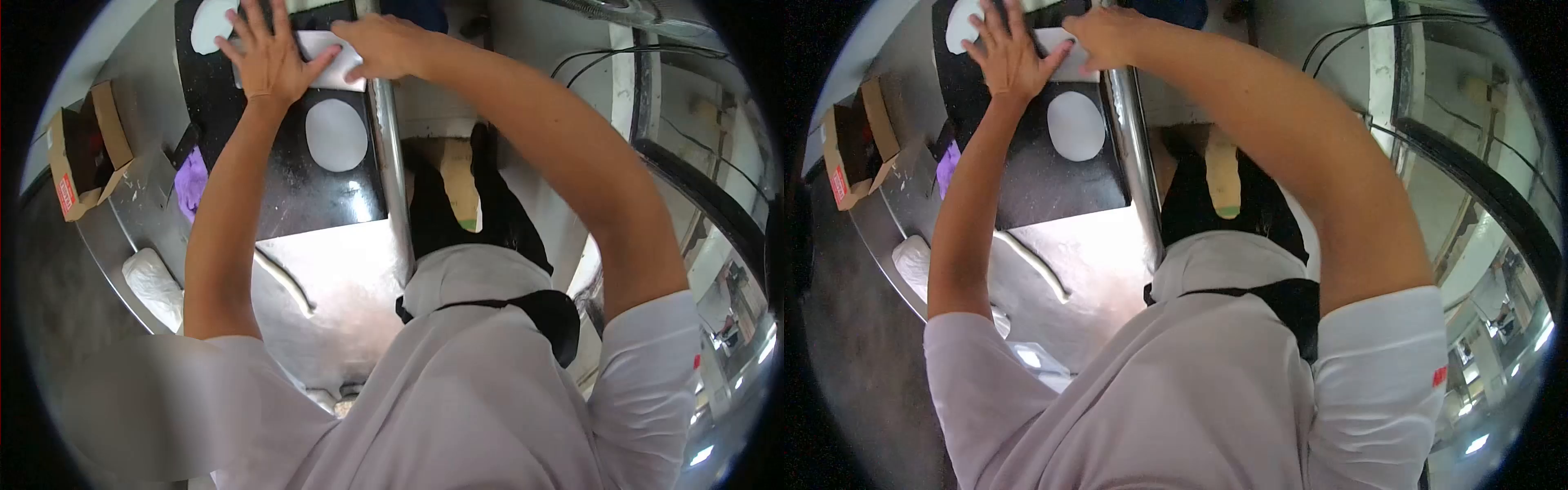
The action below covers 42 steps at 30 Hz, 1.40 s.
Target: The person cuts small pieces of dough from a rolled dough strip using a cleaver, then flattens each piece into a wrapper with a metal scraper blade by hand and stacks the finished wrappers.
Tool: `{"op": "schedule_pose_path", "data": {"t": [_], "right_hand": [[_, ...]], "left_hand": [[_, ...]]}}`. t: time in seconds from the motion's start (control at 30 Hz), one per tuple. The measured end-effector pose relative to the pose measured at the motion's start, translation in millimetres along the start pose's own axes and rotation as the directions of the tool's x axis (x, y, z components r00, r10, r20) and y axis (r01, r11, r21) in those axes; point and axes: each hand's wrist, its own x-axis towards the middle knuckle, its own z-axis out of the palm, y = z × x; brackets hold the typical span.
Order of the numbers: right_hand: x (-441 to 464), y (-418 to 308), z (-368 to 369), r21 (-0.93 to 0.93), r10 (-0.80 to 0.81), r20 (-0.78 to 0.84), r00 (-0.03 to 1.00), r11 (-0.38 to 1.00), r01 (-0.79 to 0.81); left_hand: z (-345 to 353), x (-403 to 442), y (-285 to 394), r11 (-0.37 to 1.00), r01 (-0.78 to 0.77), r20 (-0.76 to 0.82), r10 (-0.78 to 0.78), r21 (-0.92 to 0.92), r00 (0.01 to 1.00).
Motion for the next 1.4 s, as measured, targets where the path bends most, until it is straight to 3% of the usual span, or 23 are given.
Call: {"op": "schedule_pose_path", "data": {"t": [0.03, 0.1, 0.13, 0.17, 0.23, 0.27, 0.33, 0.4, 0.5, 0.53, 0.6, 0.67, 0.7, 0.77, 0.8, 0.9, 0.97, 1.07, 1.13, 1.17, 1.27, 1.33, 1.4], "right_hand": [[9.1, -3.5, -1.9, 0.1, 0.1, -0.169, 0.981, 0.991, -0.084], [23.5, 2.2, 7.0, 0.313, 0.249, -0.37, 0.895, 0.94, -0.132], [28.6, 29.1, 21.1, 0.253, 0.162, -0.355, 0.921, 0.965, -0.072], [23.5, 52.0, 39.1, 0.193, 0.079, -0.335, 0.939, 0.981, -0.014], [-26.7, 35.6, 63.2, 0.311, -0.026, -0.219, 0.975, 0.946, 0.095], [-51.9, 24.8, 78.9, 0.384, -0.013, -0.177, 0.984, 0.92, 0.081], [-87.6, 6.8, 99.3, 0.453, -0.007, -0.131, 0.991, 0.889, 0.066], [-105.6, -3.8, 105.1, 0.535, 0.13, -0.049, 0.99, 0.84, -0.084], [-128.3, -17.7, 109.7, 0.533, 0.181, 0.032, 0.983, 0.829, -0.17], [-134.6, -17.2, 119.7, 0.575, 0.128, -0.024, 0.992, 0.813, -0.091], [-150.1, -21.7, 140.5, 0.553, 0.146, -0.058, 0.988, 0.829, -0.09], [-158.5, -29.3, 141.9, 0.568, 0.178, -0.064, 0.982, 0.816, -0.111], [-159.7, -31.7, 139.4, 0.562, 0.173, -0.076, 0.982, 0.821, -0.101], [-159.4, -33.9, 136.6, 0.541, 0.234, 0.002, 0.972, 0.818, -0.198], [-158.4, -30.5, 138.0, 0.54, 0.237, -0.01, 0.971, 0.819, -0.194], [-157.6, -21.6, 148.3, 0.573, 0.21, -0.056, 0.976, 0.808, -0.141], [-155.8, -16.3, 157.9, 0.558, 0.214, -0.13, 0.968, 0.823, -0.107], [-158.1, -23.2, 141.7, 0.567, 0.2, -0.049, 0.978, 0.812, -0.138], [-158.7, -25.2, 142.6, 0.587, 0.203, -0.062, 0.977, 0.799, -0.129], [-158.1, -25.7, 142.1, 0.597, 0.212, -0.072, 0.975, 0.792, -0.128], [-159.4, -29.2, 132.8, 0.67, 0.239, -0.002, 0.971, 0.721, -0.176], [-158.2, -25.6, 136.7, 0.632, 0.241, -0.014, 0.97, 0.754, -0.179], [-156.4, -23.3, 139.6, 0.592, 0.24, -0.024, 0.97, 0.785, -0.179]], "left_hand": [[2.0, -1.6, -7.3, 0.999, 0.043, -0.09, -0.044, -0.011, 0.995], [5.7, -20.2, -21.8, 0.986, 0.036, -0.035, -0.042, -0.162, 0.998], [3.2, -36.7, -29.1, 0.942, -0.23, -0.253, 0.167, -0.243, 0.953], [-5.4, -54.4, -32.2, 0.944, -0.23, -0.254, 0.168, -0.236, 0.953], [-22.9, -82.2, -33.3, 0.749, -0.478, -0.002, 0.537, -0.458, 0.844], [-28.6, -88.1, -29.2, 0.754, -0.472, -0.004, 0.529, -0.456, 0.849], [-41.4, -95.5, -14.1, 0.785, -0.466, 0.26, 0.589, -0.407, 0.765], [-36.5, -94.8, -8.3, 0.806, -0.437, 0.247, 0.554, -0.401, 0.795], [-37.9, -86.0, -3.2, 0.836, -0.374, 0.293, 0.505, -0.402, 0.812], [-41.0, -85.4, -5.8, 0.806, -0.427, 0.257, 0.551, -0.411, 0.794], [-45.2, -85.9, -11.3, 0.774, -0.482, 0.222, 0.598, -0.41, 0.77], [-42.3, -87.2, -14.7, 0.704, -0.24, 0.311, 0.558, -0.668, 0.77], [-39.8, -91.0, -13.5, 0.707, -0.248, 0.304, 0.555, -0.662, 0.774], [-38.0, -101.6, -6.8, 0.625, -0.089, 0.266, 0.452, -0.776, 0.852], [-41.7, -103.4, -3.2, 0.675, -0.014, 0.358, 0.408, -0.738, 0.84], [-47.9, -110.6, 0.0, 0.742, 0.004, 0.424, 0.379, -0.67, 0.823], [-41.8, -115.8, -3.2, 0.753, -0.035, 0.38, 0.371, -0.658, 0.847], [-51.1, -119.7, -5.6, 0.789, -0.022, 0.455, 0.376, -0.614, 0.808], [-50.3, -118.3, -10.3, 0.8, -0.191, 0.38, 0.461, -0.569, 0.802], [-50.6, -117.9, -13.5, 0.805, -0.193, 0.384, 0.46, -0.561, 0.8], [-47.3, -113.8, -21.5, 0.744, -0.279, 0.291, 0.535, -0.607, 0.793], [-48.2, -110.3, -26.9, 0.662, -0.307, 0.197, 0.573, -0.684, 0.796], [-50.9, -106.1, -26.6, 0.698, -0.255, 0.278, 0.553, -0.669, 0.785]]}}
